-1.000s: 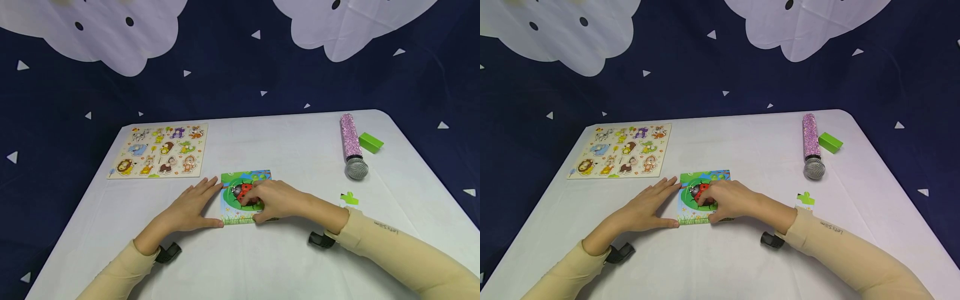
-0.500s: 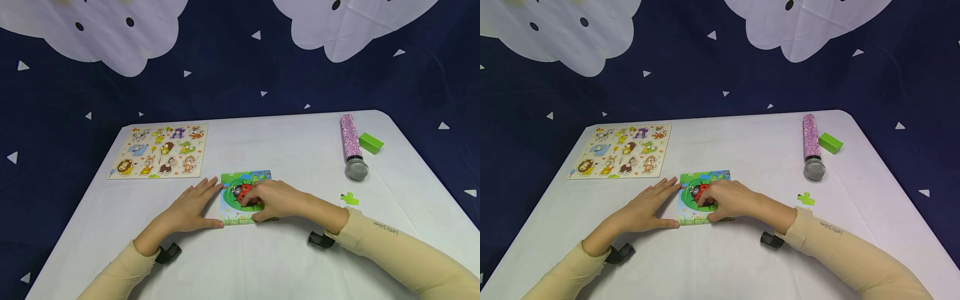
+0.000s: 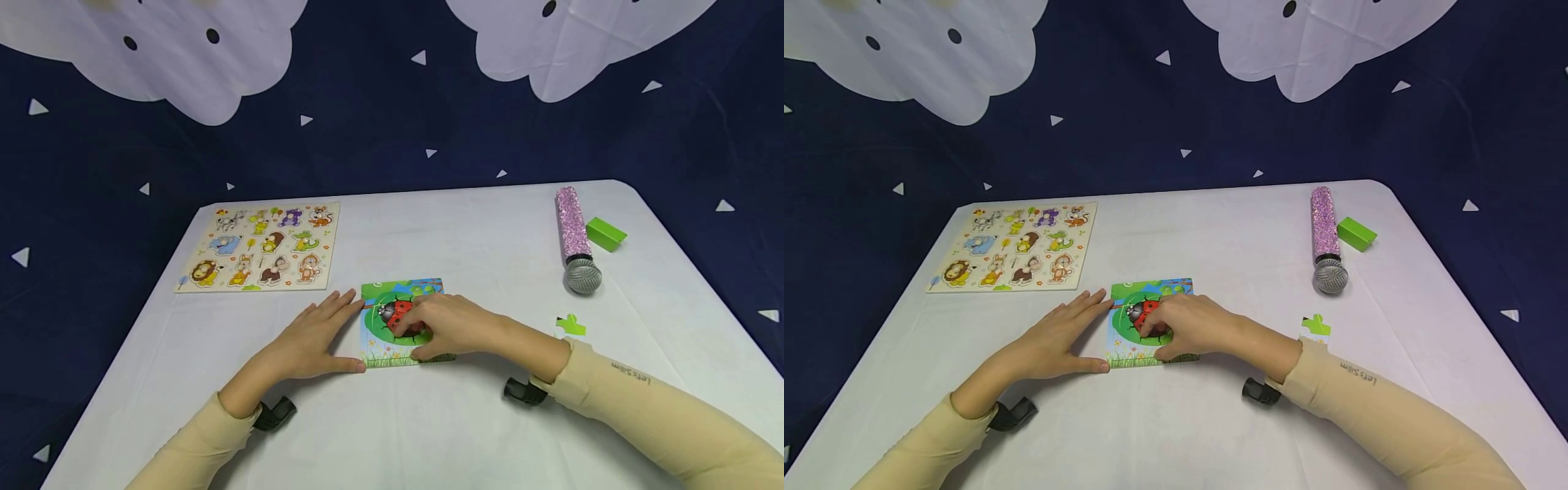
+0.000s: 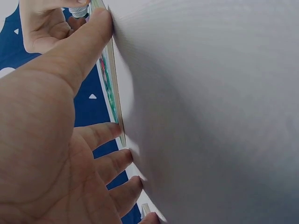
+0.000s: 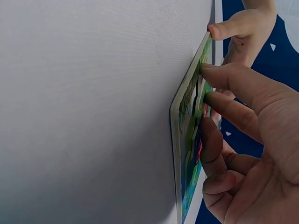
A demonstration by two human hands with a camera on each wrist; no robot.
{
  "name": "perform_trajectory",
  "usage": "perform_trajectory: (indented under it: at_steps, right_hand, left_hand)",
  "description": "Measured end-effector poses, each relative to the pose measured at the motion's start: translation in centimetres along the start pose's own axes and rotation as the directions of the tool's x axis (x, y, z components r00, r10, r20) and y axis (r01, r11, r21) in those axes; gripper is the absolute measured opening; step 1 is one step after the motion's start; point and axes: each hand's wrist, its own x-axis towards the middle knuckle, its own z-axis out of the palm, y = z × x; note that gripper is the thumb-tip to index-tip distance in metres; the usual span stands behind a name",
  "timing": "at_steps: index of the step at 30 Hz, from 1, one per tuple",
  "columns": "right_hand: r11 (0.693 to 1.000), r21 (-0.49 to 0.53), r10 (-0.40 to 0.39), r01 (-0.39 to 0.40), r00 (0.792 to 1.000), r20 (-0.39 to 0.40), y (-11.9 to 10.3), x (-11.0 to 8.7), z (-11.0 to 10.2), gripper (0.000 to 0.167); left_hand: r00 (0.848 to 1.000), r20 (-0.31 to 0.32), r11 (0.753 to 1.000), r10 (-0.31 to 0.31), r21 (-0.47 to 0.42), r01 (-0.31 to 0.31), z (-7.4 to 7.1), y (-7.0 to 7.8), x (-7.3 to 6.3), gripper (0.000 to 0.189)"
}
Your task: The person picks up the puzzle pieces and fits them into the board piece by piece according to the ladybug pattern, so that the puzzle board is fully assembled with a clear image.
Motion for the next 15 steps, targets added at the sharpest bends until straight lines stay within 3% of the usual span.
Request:
perform_trajectory:
  at_steps: [15]
  right_hand:
    - [1.000,0.002,-0.008,0.008,1.000,0.003,-0.03,-0.10,-0.01,0.033]
  left_hand:
    - [1.000,-0.003,1.000,0.004,-0.005,-0.004,-0.06,0.08,-0.15,0.108]
